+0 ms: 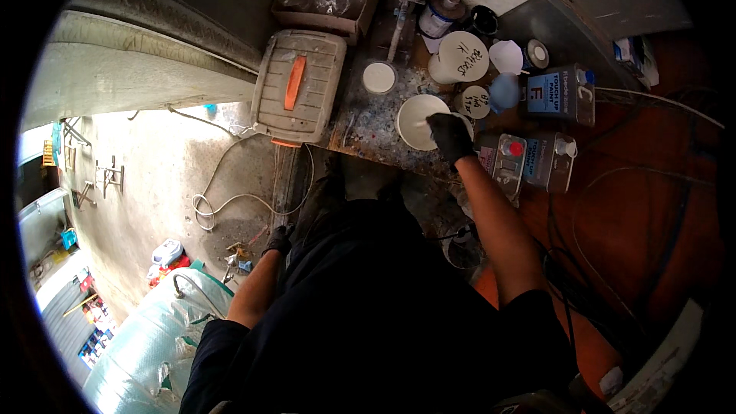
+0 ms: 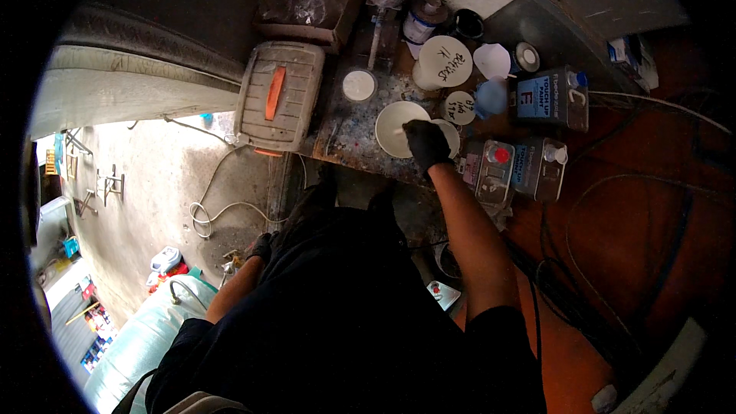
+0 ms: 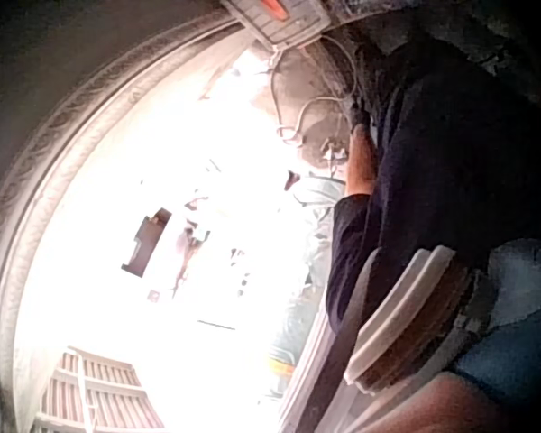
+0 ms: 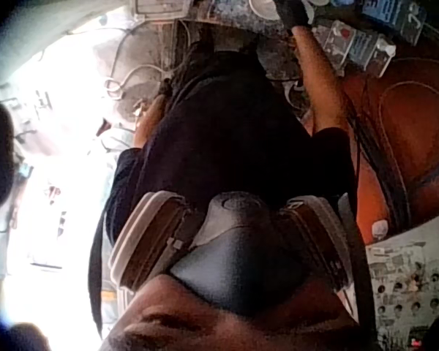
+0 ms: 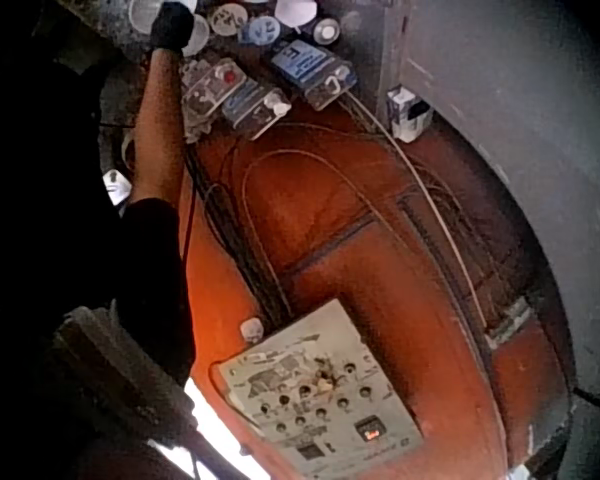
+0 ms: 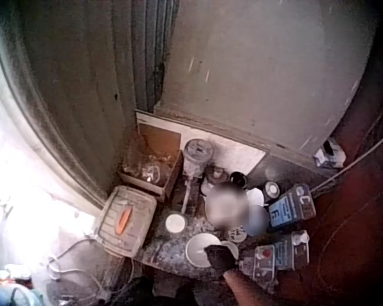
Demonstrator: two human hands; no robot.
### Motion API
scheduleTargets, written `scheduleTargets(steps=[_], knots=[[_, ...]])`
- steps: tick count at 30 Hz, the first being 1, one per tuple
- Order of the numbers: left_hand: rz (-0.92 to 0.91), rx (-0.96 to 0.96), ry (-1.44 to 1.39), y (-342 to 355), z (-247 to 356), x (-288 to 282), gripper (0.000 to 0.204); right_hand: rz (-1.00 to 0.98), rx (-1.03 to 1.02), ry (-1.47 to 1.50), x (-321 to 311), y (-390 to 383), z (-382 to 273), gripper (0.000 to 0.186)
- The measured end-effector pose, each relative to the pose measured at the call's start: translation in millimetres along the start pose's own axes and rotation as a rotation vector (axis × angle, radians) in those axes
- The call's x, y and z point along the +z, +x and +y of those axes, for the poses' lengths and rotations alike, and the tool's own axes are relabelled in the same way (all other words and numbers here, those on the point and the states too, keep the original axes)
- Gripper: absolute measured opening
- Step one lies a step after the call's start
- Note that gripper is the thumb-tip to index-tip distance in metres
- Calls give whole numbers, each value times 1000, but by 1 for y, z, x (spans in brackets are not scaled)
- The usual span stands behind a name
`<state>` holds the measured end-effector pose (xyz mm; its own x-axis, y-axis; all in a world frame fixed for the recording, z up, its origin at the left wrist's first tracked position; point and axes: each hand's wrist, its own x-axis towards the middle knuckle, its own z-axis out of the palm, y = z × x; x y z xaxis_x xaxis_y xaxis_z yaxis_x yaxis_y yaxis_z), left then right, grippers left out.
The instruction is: The person pours liquid from a labeled container into a white cup and stirs the contents with a stick. They repeat this process with another container, continuing to mix the substances in the cup.
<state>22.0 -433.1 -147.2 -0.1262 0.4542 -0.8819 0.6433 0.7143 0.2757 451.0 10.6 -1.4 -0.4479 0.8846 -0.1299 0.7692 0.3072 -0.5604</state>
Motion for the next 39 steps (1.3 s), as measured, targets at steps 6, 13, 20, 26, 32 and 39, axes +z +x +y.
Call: scheduleTargets(steps=[6, 13, 20, 26, 32, 39], knots=[[10, 73, 16, -1, 3, 0, 37, 16, 268, -221, -11, -6, -3, 31], [49, 125, 155, -8, 1, 3, 42, 160, 254, 21, -16, 0, -16, 30], [-148, 139, 235, 10, 10, 0, 74, -45, 135, -50, -13, -13, -1, 27], [-100, 106, 143, 12, -26, 1, 80, 47, 106, -254, -9, -9, -6, 27], [-55, 170, 150, 2, 6, -2, 61, 70, 115, 70, -15, -4, -12, 28], [105, -6, -11, -1, 17, -3, 49, -177, 168, -176, -14, -10, -3, 28]])
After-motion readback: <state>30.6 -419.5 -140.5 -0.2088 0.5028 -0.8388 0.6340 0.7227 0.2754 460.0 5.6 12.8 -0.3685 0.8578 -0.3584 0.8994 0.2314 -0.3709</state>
